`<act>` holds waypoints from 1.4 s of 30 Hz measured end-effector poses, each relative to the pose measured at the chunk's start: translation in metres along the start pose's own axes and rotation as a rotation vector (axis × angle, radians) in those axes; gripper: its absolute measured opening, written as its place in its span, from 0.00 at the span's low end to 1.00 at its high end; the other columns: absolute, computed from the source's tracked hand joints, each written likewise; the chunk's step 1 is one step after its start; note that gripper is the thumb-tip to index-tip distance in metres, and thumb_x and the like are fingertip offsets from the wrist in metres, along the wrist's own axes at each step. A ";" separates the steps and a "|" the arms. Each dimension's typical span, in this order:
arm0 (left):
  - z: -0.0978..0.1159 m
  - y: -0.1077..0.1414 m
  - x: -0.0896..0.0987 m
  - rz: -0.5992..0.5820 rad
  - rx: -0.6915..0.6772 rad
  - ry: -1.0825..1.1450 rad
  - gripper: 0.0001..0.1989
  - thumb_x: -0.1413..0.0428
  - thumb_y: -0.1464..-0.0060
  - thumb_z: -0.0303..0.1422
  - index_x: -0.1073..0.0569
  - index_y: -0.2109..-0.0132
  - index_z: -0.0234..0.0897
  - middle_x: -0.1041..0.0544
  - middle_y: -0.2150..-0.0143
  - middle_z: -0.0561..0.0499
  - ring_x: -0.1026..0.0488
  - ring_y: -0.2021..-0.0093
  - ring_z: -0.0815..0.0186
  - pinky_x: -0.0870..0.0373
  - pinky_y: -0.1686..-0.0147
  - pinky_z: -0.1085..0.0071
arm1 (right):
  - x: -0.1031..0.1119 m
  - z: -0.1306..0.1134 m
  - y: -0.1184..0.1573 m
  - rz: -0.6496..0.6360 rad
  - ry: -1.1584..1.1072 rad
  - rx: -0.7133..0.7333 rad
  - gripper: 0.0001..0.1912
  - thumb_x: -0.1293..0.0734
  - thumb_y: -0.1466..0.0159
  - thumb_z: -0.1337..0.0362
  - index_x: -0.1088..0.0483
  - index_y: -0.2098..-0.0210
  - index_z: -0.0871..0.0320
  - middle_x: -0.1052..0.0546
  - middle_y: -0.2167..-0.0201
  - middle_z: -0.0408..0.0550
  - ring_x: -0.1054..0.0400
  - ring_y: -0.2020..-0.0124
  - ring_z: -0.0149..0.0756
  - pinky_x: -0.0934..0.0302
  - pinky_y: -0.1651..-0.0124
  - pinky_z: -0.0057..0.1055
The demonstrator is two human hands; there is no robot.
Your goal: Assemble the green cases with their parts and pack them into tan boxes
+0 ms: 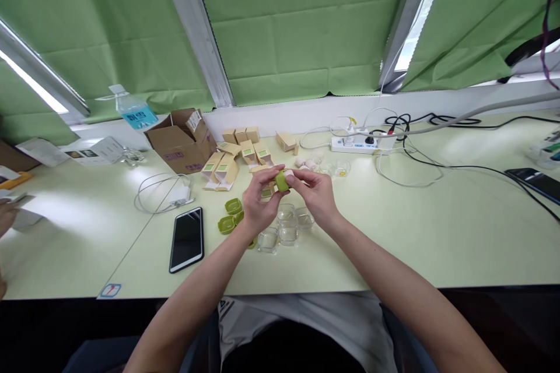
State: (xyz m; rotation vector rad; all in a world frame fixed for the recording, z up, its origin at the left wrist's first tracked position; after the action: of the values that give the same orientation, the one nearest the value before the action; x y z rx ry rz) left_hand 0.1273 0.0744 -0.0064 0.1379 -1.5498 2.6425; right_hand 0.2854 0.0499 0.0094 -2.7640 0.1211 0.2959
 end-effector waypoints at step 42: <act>-0.005 -0.019 0.010 -0.149 0.318 0.340 0.24 0.30 0.40 0.33 0.21 0.38 0.44 0.19 0.38 0.42 0.20 0.41 0.55 0.22 0.40 0.59 | 0.034 0.017 -0.025 -0.533 -0.232 -0.265 0.32 0.18 0.42 0.58 0.23 0.40 0.54 0.17 0.50 0.49 0.19 0.51 0.45 0.27 0.40 0.46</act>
State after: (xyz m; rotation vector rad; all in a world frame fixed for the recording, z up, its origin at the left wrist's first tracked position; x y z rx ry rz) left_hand 0.1189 0.0878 0.0089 -0.1644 -0.9759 2.6025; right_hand 0.3181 0.0778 -0.0049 -2.8525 -0.7485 0.5096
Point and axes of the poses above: each hand's wrist, its own y-axis away from the middle knuckle, its own x-axis out of the back of the hand, z = x × y, the point moved 4 cm from there along -y, towards the middle knuckle
